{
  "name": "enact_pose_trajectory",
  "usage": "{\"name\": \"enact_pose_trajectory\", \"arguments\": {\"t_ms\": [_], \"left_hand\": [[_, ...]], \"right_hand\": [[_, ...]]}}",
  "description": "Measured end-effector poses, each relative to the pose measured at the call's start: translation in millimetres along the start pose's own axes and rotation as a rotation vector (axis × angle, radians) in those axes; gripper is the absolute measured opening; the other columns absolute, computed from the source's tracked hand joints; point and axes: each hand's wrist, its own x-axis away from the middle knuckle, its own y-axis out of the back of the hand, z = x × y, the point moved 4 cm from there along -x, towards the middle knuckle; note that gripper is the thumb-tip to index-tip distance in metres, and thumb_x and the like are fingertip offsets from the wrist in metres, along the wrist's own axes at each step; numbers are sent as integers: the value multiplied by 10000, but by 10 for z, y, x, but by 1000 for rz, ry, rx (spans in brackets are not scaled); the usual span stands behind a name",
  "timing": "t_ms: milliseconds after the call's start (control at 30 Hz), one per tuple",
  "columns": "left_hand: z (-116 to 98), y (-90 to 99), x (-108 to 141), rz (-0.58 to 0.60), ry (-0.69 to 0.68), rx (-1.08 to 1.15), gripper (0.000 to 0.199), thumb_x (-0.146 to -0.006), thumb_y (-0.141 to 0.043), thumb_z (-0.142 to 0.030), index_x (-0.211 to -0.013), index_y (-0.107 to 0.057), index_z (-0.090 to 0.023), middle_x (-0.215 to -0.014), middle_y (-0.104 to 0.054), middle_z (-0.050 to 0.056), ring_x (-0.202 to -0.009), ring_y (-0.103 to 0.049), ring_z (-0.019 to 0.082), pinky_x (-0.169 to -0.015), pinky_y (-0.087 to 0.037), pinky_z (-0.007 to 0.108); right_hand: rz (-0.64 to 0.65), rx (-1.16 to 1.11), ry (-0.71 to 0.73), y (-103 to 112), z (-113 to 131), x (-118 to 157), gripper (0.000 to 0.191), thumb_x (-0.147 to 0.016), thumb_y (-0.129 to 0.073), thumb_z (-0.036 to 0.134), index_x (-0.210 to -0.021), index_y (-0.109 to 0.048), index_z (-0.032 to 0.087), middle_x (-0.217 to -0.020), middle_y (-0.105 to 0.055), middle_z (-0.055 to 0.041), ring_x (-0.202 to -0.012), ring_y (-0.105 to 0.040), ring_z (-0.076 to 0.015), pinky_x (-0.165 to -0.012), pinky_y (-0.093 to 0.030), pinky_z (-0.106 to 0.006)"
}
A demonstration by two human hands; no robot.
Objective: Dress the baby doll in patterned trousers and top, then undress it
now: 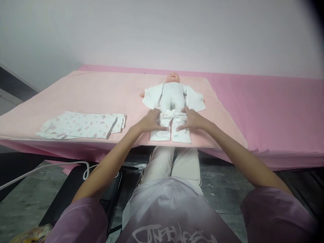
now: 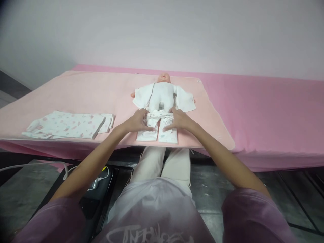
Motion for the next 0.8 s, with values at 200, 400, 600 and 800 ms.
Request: {"name": "enact_pose_trajectory", "arguments": {"t_ms": [200,400,600,800], "left_hand": [[-74,-67,241,1,-90,-122,670,-787,-930,-693,-1097,-559,-229,-1238,-666,128,-1139,-607,366,-954,-496,471],[-117,-143,487,-82,-129,-161,468,-927,-870,-586,-1026,-586,-228,-1076,-723,86,-1034,-678,312,-895,-470,405],[-276,-124,776,-119,-176,-96,312,-966,-800,-466,-917,-614,-221,-908,-753,56,-869,-691,258,-857,-463,380],[-685,255,971,137,-138,109,436,-901,-868,-610,-958,-663,-229,-847,-693,-1,-762,-604,200,-720,-419,314]], "right_hand": [[77,120,129,-71,108,204,735,-690,-985,703,-1084,-585,228,-1205,-704,-124,-1060,-639,-362,-850,-469,-386],[-116,218,280,-289,140,483,356,-971,-826,503,-1043,-622,220,-1111,-730,-116,-1012,-614,-322,-847,-410,-370],[-281,271,370,-422,267,841,144,-1047,-660,272,-919,-656,207,-941,-746,-122,-918,-610,-296,-825,-351,-388],[132,7,392,107,555,1207,309,-1043,-747,490,-903,-658,229,-875,-727,-23,-797,-609,-229,-796,-393,-352]]}}
